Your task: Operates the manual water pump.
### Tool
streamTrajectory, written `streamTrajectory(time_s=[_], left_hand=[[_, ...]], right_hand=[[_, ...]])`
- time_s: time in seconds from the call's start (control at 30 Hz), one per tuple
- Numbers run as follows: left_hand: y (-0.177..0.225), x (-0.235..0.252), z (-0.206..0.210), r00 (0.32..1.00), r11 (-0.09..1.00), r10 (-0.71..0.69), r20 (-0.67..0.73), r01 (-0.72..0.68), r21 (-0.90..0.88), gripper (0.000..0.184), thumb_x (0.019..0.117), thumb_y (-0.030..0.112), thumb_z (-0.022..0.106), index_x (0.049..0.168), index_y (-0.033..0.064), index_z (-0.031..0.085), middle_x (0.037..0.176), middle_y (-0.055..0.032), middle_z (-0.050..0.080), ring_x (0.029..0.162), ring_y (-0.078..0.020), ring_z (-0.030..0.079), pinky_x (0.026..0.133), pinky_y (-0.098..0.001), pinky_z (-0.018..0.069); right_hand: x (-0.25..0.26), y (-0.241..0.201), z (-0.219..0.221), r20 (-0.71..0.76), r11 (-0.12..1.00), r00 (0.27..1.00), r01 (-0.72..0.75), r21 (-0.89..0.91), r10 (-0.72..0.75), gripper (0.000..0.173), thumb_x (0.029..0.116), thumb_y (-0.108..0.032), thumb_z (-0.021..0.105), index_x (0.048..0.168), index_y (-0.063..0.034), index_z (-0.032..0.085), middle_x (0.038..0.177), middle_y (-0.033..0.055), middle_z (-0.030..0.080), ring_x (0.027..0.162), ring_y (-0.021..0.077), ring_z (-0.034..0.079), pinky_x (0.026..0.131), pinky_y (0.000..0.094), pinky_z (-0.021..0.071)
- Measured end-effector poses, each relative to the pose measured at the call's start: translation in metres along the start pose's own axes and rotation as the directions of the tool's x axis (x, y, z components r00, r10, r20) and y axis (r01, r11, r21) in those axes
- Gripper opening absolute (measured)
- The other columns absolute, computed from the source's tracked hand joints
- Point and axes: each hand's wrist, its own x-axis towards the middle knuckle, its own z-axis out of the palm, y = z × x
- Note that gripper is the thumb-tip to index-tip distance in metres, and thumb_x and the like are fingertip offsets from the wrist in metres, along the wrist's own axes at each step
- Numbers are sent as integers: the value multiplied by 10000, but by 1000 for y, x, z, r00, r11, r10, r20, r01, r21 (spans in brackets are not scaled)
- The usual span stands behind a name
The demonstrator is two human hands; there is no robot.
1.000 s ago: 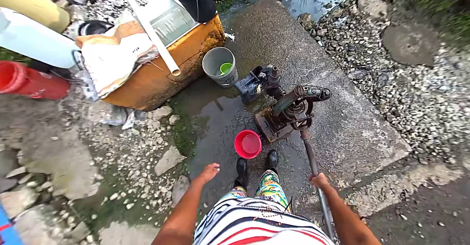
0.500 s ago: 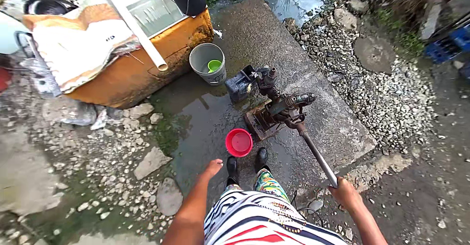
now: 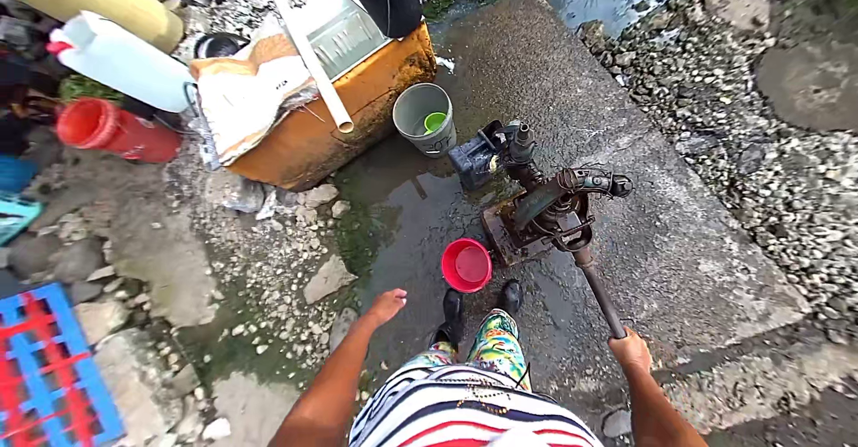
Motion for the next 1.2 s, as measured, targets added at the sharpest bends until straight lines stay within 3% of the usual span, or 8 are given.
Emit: streamTrajectory(time_s=[0.1, 0.27, 0.43, 0.57, 0.73, 0.87, 1.07, 1.2], left_hand=[[-4, -3, -5, 1000, 999, 19, 10, -20, 34, 401, 1093, 156, 494, 1464, 8, 521, 1421, -230, 587, 1321, -324, 581, 1141, -458, 422], [-23, 12, 4, 999, 1000, 12, 42, -13, 15, 402, 1091, 173, 503, 1455, 4, 530, 1407, -235, 594, 1314, -336, 580, 1136, -471, 421], [-31, 30, 21, 994, 1000, 6, 110, -4, -19, 402, 1092, 180, 499, 1455, 10, 527, 1406, -230, 590, 1263, -333, 606, 1098, -467, 446], [-26, 39, 30, 992, 1000, -10, 125, 12, -13, 400, 1092, 199, 502, 1457, 40, 538, 1404, -210, 598, 1247, -328, 613, 1069, -473, 462], [-7, 38, 32, 992, 998, 12, 124, -4, -60, 404, 1094, 192, 496, 1466, 38, 526, 1423, -211, 584, 1257, -327, 608, 1073, -472, 461], [6, 27, 23, 994, 998, 27, 106, -21, -56, 409, 1091, 164, 501, 1465, -2, 511, 1438, -232, 568, 1295, -335, 591, 1109, -458, 448], [8, 14, 6, 999, 1000, -2, 32, 2, 10, 397, 1092, 157, 502, 1456, 0, 525, 1423, -233, 583, 1305, -333, 590, 1126, -452, 439], [3, 9, 4, 1000, 1000, 3, 8, -3, 29, 401, 1092, 168, 502, 1459, 7, 525, 1415, -228, 591, 1298, -328, 597, 1126, -456, 439]], right_hand=[[10, -17, 15, 170, 986, 984, -83, 145, 58, 360, 985, -175, 669, 1286, 23, 648, 1274, 292, 653, 1203, 420, 638, 1022, 594, 488], [-60, -18, 41, 273, 965, 962, -54, 256, -19, 329, 980, -71, 657, 1283, 53, 623, 1042, 249, 697, 835, 317, 698, 806, 482, 575], [-182, -20, -63, 108, 999, 993, -37, 4, 36, 602, 971, -262, 725, 1441, 18, 475, 1165, 299, 677, 1040, 438, 698, 921, 601, 546], [-245, -66, -135, 25, 981, 998, -54, -186, 60, 537, 988, -333, 693, 1384, -1, 545, 1211, 283, 676, 1174, 452, 649, 975, 636, 498], [-195, -49, -96, 98, 989, 989, -105, -101, 114, 351, 955, -265, 724, 1151, 19, 662, 1056, 241, 700, 929, 376, 711, 832, 568, 561], [-131, -18, -49, -13, 992, 994, -107, -62, 106, 352, 909, -207, 702, 1223, -50, 688, 1161, 249, 708, 1138, 427, 670, 926, 632, 518], [-32, 13, -30, -48, 992, 996, 67, -109, -73, 414, 931, -211, 684, 1324, -85, 645, 1154, 274, 709, 1146, 463, 665, 949, 641, 508], [7, -1, -1, -3, 1000, 1000, -20, -8, 20, 409, 940, -239, 679, 1332, -122, 658, 1254, 235, 691, 1228, 421, 636, 989, 633, 491]])
